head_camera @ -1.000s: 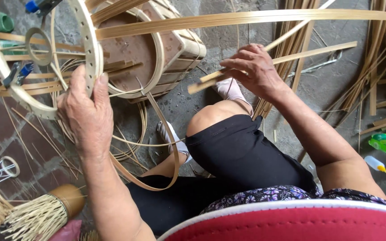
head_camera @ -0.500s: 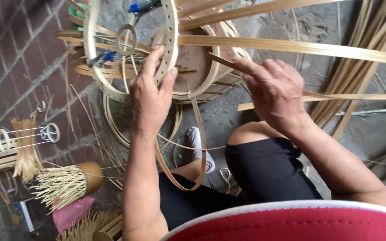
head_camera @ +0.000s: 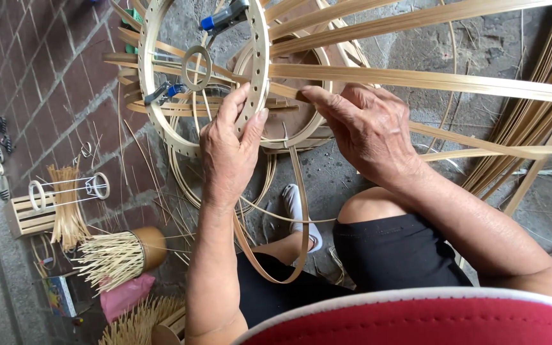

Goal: Assembling a bamboo frame by gluing strips to a circular wooden base.

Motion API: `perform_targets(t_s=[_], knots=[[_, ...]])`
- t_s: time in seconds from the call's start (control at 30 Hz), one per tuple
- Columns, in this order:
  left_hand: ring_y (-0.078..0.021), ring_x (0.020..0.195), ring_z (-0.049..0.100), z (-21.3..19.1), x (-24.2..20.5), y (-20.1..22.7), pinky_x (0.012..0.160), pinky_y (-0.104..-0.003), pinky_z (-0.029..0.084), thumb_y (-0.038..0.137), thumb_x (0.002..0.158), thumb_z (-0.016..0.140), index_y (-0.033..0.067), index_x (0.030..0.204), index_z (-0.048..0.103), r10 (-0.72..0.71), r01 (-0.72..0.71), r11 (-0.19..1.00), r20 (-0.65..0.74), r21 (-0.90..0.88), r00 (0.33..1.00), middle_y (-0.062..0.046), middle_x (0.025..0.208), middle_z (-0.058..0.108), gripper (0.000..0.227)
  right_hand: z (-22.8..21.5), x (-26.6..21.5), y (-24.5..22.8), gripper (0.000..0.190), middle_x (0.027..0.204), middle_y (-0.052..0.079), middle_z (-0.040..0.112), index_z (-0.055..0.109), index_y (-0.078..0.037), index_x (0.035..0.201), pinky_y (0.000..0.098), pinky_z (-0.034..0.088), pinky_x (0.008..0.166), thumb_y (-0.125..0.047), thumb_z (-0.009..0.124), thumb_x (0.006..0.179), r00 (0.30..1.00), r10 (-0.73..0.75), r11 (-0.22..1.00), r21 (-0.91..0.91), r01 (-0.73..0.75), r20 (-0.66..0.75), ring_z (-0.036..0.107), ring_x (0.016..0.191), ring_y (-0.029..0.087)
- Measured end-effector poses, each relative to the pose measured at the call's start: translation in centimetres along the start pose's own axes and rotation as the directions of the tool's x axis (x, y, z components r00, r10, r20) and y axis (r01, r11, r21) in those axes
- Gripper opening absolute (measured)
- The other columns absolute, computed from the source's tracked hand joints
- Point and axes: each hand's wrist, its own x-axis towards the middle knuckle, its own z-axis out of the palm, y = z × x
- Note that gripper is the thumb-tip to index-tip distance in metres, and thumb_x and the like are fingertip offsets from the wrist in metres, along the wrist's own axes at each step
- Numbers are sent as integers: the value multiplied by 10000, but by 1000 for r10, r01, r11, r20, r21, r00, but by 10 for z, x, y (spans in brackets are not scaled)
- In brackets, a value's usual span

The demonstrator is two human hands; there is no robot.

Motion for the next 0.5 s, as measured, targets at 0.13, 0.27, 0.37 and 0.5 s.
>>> perform_targets(t_s=[0.13, 0.27, 0.37, 0.5], knots=[[-305, 1189, 735, -1, 0, -1, 982, -389, 598, 221, 1042, 681, 36, 1383, 594, 16, -16, 1000, -2, 23, 1000, -175, 1264, 738, 398, 4, 6, 1, 317, 745, -5, 548, 661, -221, 1426, 328, 479, 618, -205, 669, 1109, 1000, -25, 997, 73, 26, -15, 527, 630, 127], [-266, 1153, 753, -3, 1, 4, 950, -367, 603, 192, 1037, 688, 35, 1374, 603, -3, 3, 1000, 2, 1, 1000, -157, 1232, 754, 381, 8, 9, 3, 313, 738, 10, 615, 688, -229, 1392, 329, 468, 569, -179, 681, 1083, 1000, -6, 998, 63, 4, 18, 562, 629, 140], [-249, 1143, 761, -2, 2, 4, 944, -356, 607, 179, 1035, 690, 32, 1372, 603, -7, 7, 1000, -3, -24, 1000, -148, 1223, 759, 377, 10, 9, 4, 322, 728, 14, 621, 688, -223, 1394, 333, 486, 578, -171, 683, 1076, 1000, -8, 998, 68, 6, 24, 597, 654, 149], [-236, 1114, 772, -5, 3, 9, 925, -345, 609, 176, 1030, 691, 35, 1363, 610, -21, 21, 999, 1, -35, 1000, -138, 1196, 770, 371, 7, 12, 1, 324, 767, 5, 638, 681, -227, 1400, 344, 512, 613, -171, 671, 1081, 1000, -27, 998, 54, 27, 13, 633, 699, 164]])
